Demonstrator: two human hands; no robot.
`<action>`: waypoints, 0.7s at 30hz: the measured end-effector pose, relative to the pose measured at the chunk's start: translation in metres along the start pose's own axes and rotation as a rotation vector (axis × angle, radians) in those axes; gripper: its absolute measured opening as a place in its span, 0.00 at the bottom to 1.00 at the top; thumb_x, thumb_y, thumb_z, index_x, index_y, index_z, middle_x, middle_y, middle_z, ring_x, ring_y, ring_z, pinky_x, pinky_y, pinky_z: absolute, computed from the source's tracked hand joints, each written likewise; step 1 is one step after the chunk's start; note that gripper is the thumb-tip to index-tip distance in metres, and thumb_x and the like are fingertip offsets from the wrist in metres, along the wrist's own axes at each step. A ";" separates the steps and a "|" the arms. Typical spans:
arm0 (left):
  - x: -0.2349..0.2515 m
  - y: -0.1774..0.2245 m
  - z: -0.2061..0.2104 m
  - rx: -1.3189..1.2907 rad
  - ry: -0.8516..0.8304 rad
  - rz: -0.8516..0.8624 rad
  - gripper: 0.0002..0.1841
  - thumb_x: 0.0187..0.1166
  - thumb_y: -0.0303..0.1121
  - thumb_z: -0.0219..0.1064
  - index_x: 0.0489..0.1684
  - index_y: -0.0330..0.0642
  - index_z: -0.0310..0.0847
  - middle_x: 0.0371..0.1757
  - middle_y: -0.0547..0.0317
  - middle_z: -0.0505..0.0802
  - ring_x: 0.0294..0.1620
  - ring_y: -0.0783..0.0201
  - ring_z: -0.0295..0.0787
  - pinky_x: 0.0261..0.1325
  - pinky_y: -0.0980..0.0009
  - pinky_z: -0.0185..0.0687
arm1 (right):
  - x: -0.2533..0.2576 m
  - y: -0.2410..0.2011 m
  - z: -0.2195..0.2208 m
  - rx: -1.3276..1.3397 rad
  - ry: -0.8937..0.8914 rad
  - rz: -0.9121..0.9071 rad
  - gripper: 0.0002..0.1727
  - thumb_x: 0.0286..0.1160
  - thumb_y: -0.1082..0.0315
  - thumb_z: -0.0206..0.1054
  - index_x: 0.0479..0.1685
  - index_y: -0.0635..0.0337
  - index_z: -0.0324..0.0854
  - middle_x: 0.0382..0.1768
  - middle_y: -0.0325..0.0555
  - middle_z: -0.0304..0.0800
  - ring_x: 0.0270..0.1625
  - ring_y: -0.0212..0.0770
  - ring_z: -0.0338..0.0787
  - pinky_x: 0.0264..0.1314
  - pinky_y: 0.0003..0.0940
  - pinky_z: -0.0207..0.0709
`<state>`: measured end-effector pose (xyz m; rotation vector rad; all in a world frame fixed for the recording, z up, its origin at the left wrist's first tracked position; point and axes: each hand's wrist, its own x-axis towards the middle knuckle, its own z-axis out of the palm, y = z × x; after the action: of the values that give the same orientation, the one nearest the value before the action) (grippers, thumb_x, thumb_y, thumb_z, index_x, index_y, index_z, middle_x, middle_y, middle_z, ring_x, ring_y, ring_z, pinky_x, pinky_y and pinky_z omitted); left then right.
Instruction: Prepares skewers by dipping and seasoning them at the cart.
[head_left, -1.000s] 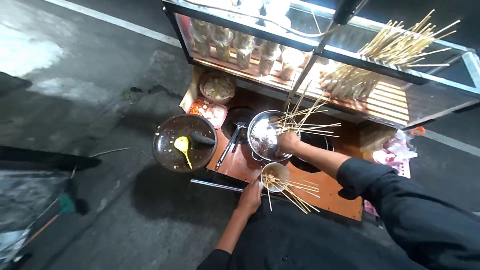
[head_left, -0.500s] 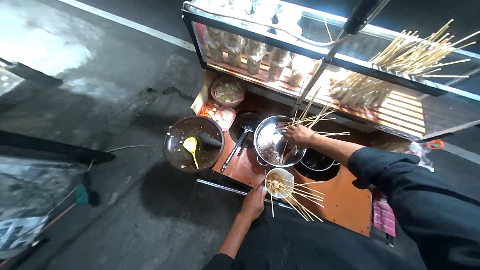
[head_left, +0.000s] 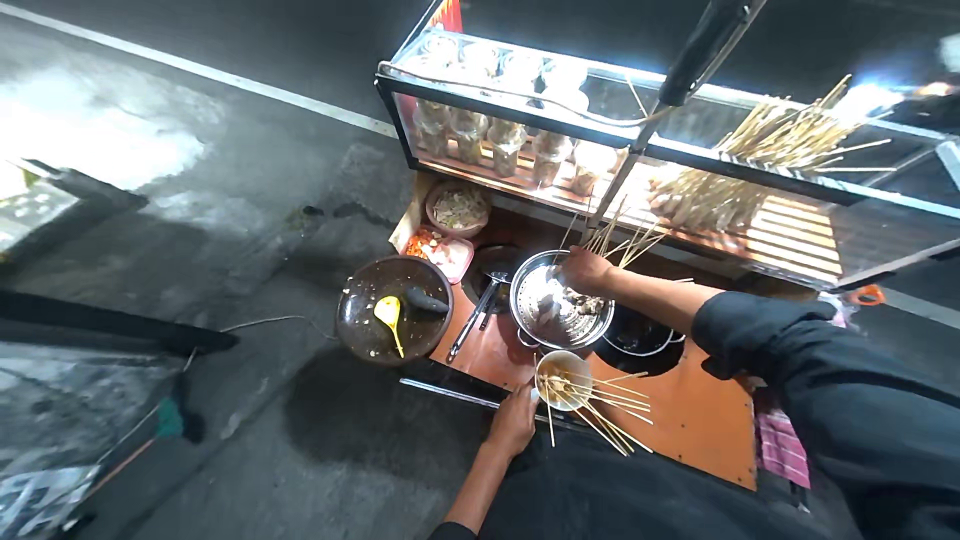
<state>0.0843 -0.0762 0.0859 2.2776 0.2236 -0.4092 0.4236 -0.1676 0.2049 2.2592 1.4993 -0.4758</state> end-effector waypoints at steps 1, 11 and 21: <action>0.000 -0.001 0.000 0.000 -0.001 0.005 0.24 0.94 0.45 0.46 0.74 0.38 0.77 0.70 0.45 0.87 0.71 0.51 0.86 0.76 0.52 0.80 | -0.003 -0.003 -0.007 0.004 -0.047 0.037 0.12 0.79 0.71 0.64 0.51 0.62 0.91 0.52 0.54 0.94 0.63 0.57 0.89 0.85 0.64 0.63; 0.004 -0.001 -0.010 0.016 -0.069 0.034 0.27 0.95 0.44 0.44 0.80 0.34 0.72 0.78 0.41 0.82 0.78 0.49 0.81 0.81 0.52 0.75 | -0.130 -0.038 -0.119 0.202 -0.349 0.397 0.15 0.78 0.64 0.69 0.56 0.66 0.85 0.61 0.67 0.86 0.61 0.69 0.88 0.56 0.72 0.79; 0.009 -0.006 -0.008 -0.034 -0.051 0.065 0.27 0.93 0.45 0.49 0.78 0.33 0.73 0.77 0.39 0.82 0.75 0.49 0.83 0.79 0.55 0.77 | -0.210 -0.136 -0.094 0.183 -0.135 0.491 0.06 0.73 0.72 0.69 0.32 0.63 0.88 0.48 0.59 0.88 0.47 0.63 0.90 0.40 0.62 0.84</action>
<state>0.0922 -0.0661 0.0836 2.2313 0.1291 -0.4258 0.2258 -0.2402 0.3700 2.5623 0.8184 -0.6147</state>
